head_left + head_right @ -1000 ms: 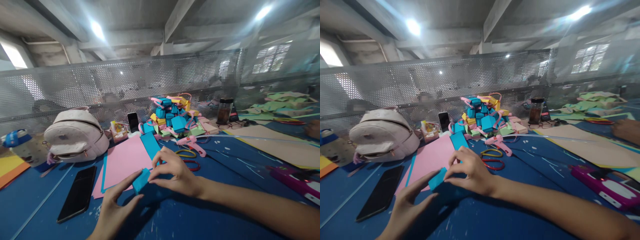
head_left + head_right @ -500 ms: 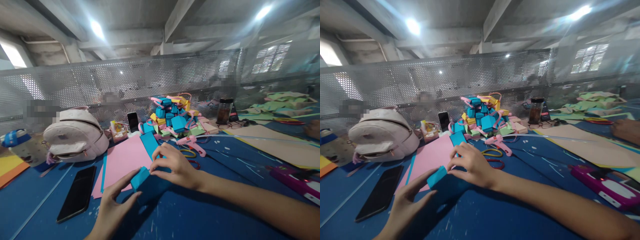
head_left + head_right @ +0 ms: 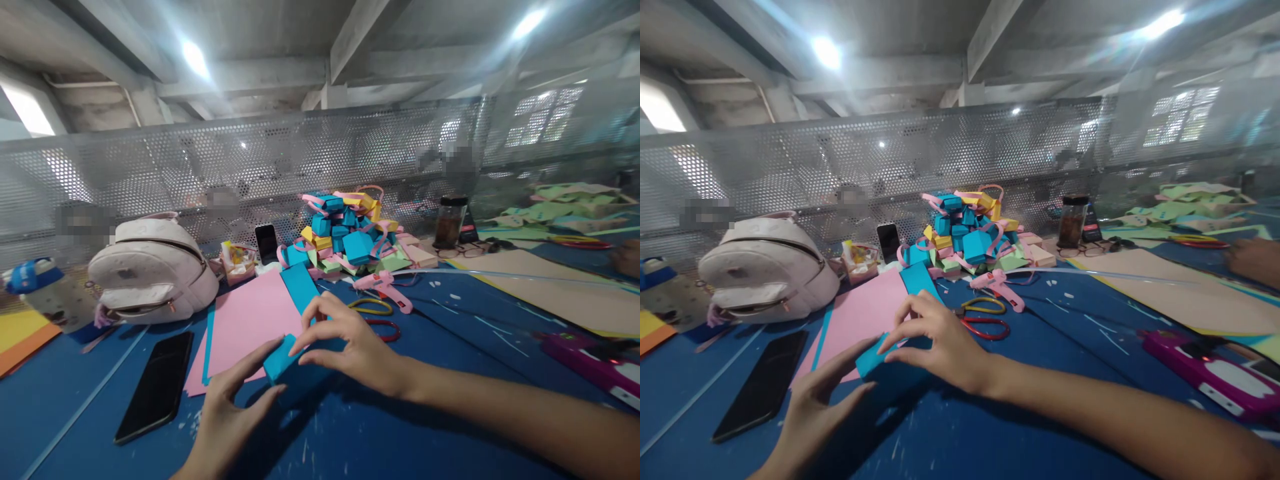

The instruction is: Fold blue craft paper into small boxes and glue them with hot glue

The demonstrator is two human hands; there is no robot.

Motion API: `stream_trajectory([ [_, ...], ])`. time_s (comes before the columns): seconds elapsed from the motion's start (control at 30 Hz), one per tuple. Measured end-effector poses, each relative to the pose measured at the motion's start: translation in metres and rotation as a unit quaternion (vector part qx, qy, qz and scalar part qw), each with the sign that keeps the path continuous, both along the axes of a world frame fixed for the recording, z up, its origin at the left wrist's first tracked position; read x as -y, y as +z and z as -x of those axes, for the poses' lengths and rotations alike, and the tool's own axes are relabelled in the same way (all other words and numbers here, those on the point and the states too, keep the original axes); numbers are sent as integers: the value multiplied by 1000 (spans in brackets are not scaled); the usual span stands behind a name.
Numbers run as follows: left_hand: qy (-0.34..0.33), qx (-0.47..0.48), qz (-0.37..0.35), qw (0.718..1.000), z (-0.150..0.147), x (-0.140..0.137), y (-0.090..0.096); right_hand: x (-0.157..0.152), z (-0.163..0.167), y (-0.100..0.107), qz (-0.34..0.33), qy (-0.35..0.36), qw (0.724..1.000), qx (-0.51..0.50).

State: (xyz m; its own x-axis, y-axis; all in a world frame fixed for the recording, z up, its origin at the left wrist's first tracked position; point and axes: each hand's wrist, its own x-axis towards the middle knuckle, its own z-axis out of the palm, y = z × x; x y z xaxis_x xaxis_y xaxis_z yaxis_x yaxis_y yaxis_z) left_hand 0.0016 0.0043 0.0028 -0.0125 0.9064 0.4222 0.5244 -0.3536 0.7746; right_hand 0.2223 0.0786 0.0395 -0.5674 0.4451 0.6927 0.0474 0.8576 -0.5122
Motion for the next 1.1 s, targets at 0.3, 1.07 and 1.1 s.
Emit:
stream_trajectory([
  [0.3,-27,-7,-15,999,-4,-1,-4,7,3,-3,-36,-6,999,37],
  [1.07,-13,0,6,1000,0,0,3,-21,-3,-3,-113,-81,990,22],
  [1.1,-12,-1,4,1000,0,-1,3,-21,-3,-2,-106,-82,991,19],
])
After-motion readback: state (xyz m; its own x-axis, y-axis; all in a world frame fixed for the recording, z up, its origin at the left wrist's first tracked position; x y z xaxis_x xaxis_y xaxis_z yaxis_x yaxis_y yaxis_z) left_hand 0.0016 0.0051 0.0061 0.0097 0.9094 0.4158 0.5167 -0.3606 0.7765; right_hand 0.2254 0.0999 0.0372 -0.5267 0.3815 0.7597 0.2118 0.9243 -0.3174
